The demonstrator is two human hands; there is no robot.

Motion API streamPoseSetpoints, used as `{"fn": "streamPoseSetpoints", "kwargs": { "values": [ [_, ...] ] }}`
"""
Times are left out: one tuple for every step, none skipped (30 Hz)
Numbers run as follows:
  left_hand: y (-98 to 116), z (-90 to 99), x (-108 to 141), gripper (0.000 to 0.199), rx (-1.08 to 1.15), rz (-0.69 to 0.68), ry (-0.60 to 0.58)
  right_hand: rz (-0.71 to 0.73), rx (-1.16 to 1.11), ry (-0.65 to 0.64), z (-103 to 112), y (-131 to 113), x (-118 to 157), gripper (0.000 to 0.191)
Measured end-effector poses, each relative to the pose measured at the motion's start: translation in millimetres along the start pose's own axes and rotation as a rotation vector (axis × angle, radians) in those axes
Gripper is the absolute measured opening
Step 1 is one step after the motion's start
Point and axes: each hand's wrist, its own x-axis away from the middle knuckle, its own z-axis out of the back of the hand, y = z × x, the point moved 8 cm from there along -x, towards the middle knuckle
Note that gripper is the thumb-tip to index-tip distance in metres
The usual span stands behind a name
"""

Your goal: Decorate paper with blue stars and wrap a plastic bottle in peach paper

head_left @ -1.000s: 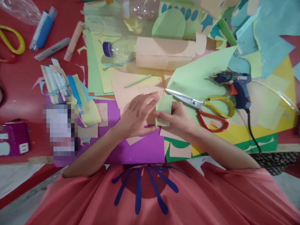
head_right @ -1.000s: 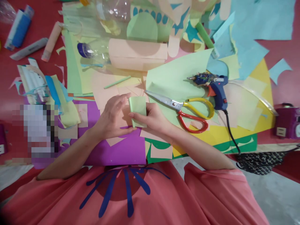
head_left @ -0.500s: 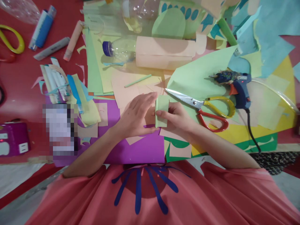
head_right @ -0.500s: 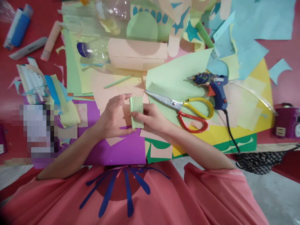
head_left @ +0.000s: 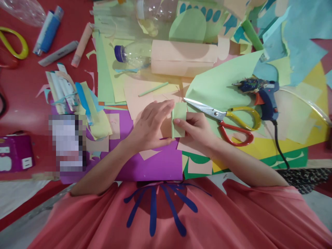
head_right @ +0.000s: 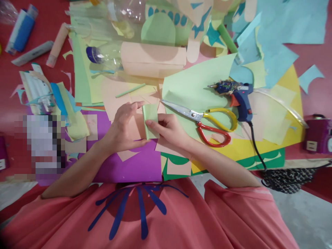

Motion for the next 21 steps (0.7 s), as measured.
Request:
{"fn": "streamPoseSetpoints", "kwargs": {
  "values": [
    [1,-1.0,0,0.095,-0.016,0.006,-0.017,0.007,0.006,0.001,0,0,-1,0.048],
    [1,-2.0,0,0.095,-0.035,0.012,-0.034,0.016,0.019,0.001,-1,-1,-1,0.047],
    [2,-2.9,0,0.094,-0.055,0.018,-0.050,0.022,0.038,-0.005,-2,-2,-2,0.046],
    [3,-3.6,0,0.094,-0.075,0.026,-0.063,0.028,0.056,-0.013,-2,-3,-3,0.046],
    [3,-4.0,0,0.095,-0.092,0.030,-0.071,0.031,0.067,-0.026,-3,-4,-4,0.046],
    [4,-4.2,0,0.095,-0.100,0.032,-0.074,0.033,0.071,-0.037,-4,-5,-4,0.046],
    [4,-4.1,0,0.096,-0.097,0.030,-0.070,0.033,0.068,-0.047,-5,-6,-5,0.046],
    [4,-3.7,1,0.097,-0.084,0.027,-0.060,0.035,0.063,-0.057,-5,-6,-5,0.047],
    [4,-3.0,1,0.098,-0.059,0.021,-0.043,0.034,0.059,-0.070,-6,-7,-5,0.047],
    [4,-2.3,1,0.099,-0.027,0.015,-0.025,0.035,0.055,-0.082,-6,-7,-5,0.048],
    [3,-1.8,2,0.100,0.007,0.012,-0.011,0.036,0.052,-0.095,-7,-7,-5,0.049],
    [2,-1.7,3,0.101,0.040,0.010,-0.001,0.038,0.048,-0.111,-8,-8,-5,0.050],
    [1,-2.1,4,0.103,0.067,0.010,0.003,0.041,0.043,-0.123,-8,-8,-5,0.050],
    [0,-2.8,4,0.104,0.088,0.011,0.001,0.044,0.040,-0.134,-9,-8,-4,0.051],
    [-1,-3.7,5,0.105,0.101,0.013,-0.004,0.044,0.037,-0.140,-10,-8,-4,0.052],
    [-2,-4.5,5,0.106,0.108,0.017,-0.009,0.039,0.031,-0.140,-10,-8,-3,0.052],
    [-3,-4.8,5,0.107,0.114,0.018,-0.009,0.029,0.018,-0.135,-10,-7,-2,0.052],
    [-3,-4.7,5,0.108,0.122,0.018,-0.007,0.019,-0.002,-0.132,-10,-7,-1,0.051],
    [-3,-3.9,4,0.109,0.130,0.010,0.001,0.007,-0.022,-0.133,-10,-6,0,0.049],
    [-2,-2.8,3,0.109,0.134,0.000,0.011,-0.001,-0.034,-0.138,-10,-6,0,0.048],
    [0,-1.2,1,0.110,0.135,-0.013,0.024,-0.009,-0.043,-0.146,-11,-7,1,0.047]
  ]
}}
